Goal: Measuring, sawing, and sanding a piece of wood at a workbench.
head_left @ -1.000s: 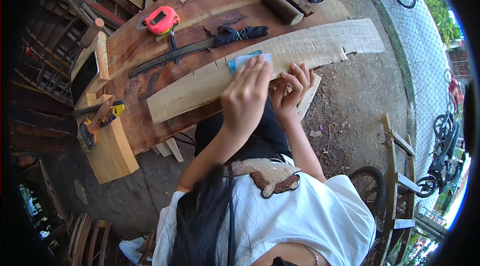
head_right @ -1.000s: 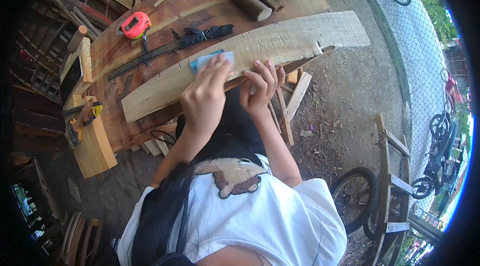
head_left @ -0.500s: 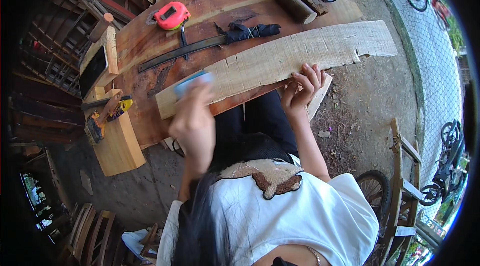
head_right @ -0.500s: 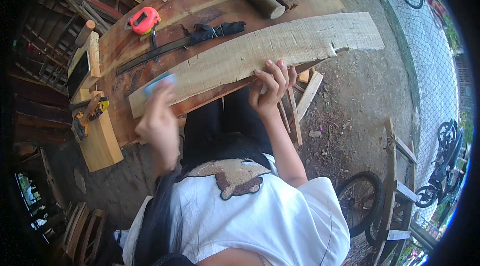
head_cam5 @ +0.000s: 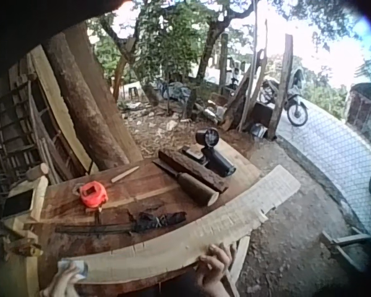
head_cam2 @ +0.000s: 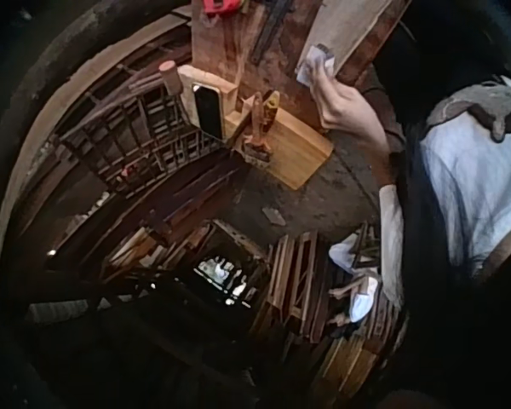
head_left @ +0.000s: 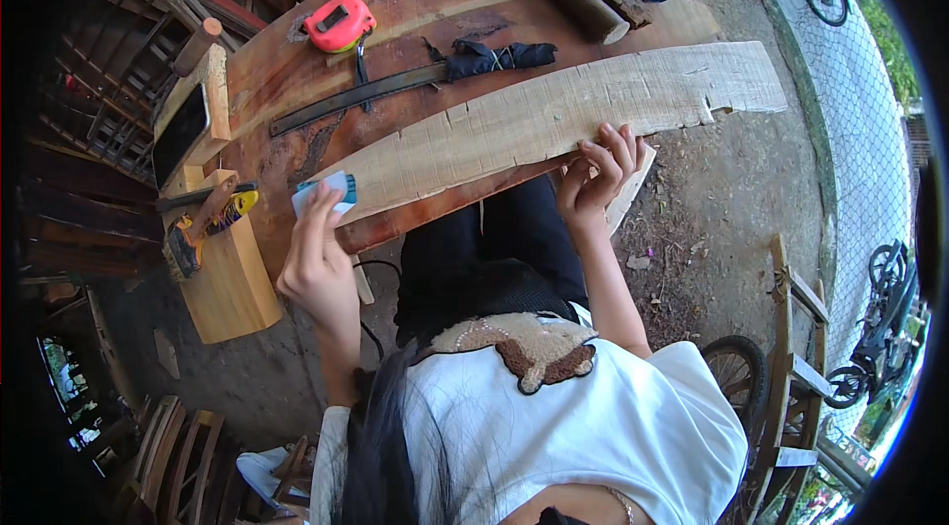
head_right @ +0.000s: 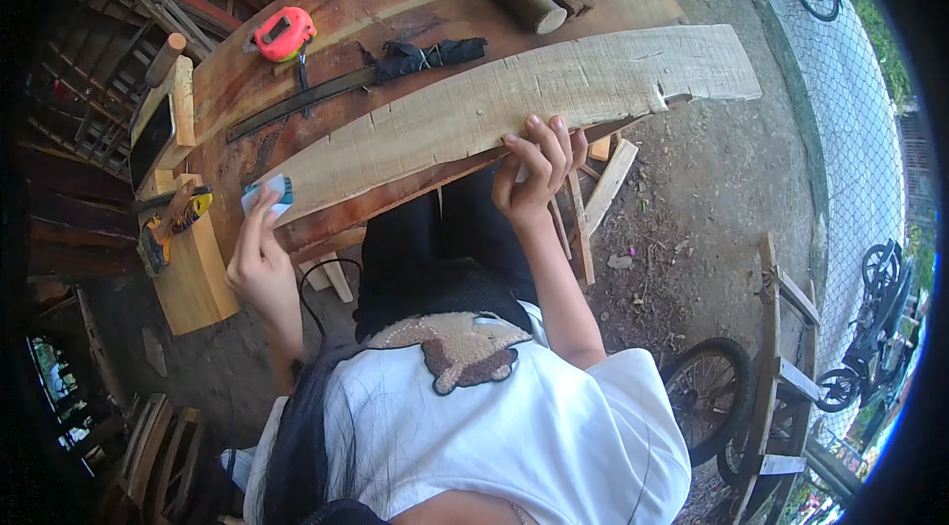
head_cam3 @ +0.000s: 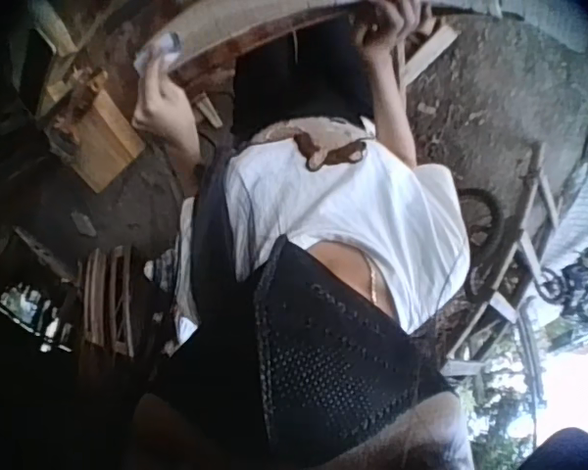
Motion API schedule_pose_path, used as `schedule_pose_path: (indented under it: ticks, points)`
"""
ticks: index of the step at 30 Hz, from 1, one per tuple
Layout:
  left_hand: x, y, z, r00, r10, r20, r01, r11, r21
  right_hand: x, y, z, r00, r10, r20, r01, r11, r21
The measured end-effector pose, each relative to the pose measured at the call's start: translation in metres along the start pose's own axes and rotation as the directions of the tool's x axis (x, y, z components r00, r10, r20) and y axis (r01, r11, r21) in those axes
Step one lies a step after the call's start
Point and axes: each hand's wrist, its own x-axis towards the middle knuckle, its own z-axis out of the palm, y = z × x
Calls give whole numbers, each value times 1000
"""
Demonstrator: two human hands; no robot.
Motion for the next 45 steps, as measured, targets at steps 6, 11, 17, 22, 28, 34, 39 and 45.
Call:
schedule_pose_path:
  ticks: [6, 11, 17, 22, 28, 34, 39, 45]
  points:
    - [11, 70, 40, 966, 249, 70, -237, 960, -150, 6, -8, 4, 1000, -13, -5, 14, 1000, 18]
    - [18, 107, 84, 903, 429, 34, -393, 854, -340, 0, -10, 7, 1000, 8, 24, -8, 1000, 5]
    - [5, 32, 21, 975, 201, 91, -189, 974, -123, 2, -2, -2, 1000, 5, 23, -5, 1000, -11]
    - [1, 21, 19, 985, 169, 19, -169, 985, -31, 1, 3, -2, 1000, 0, 8, 0, 1000, -15]
    - [21, 101, 80, 885, 463, 40, -437, 858, -270, 2, -8, 5, 999, -3, 44, 3, 1000, 7]
    - [13, 64, 40, 936, 347, 57, -335, 930, -153, 0, -8, 3, 999, 1, 43, -1, 1000, 1]
    - [6, 15, 5, 997, 73, -2, -73, 997, 11, 1, -1, -1, 1000, -16, 27, 16, 1000, -7]
    - [11, 81, 51, 963, 268, 34, -257, 949, -184, 2, -5, 2, 1000, 0, 24, 0, 1000, 5]
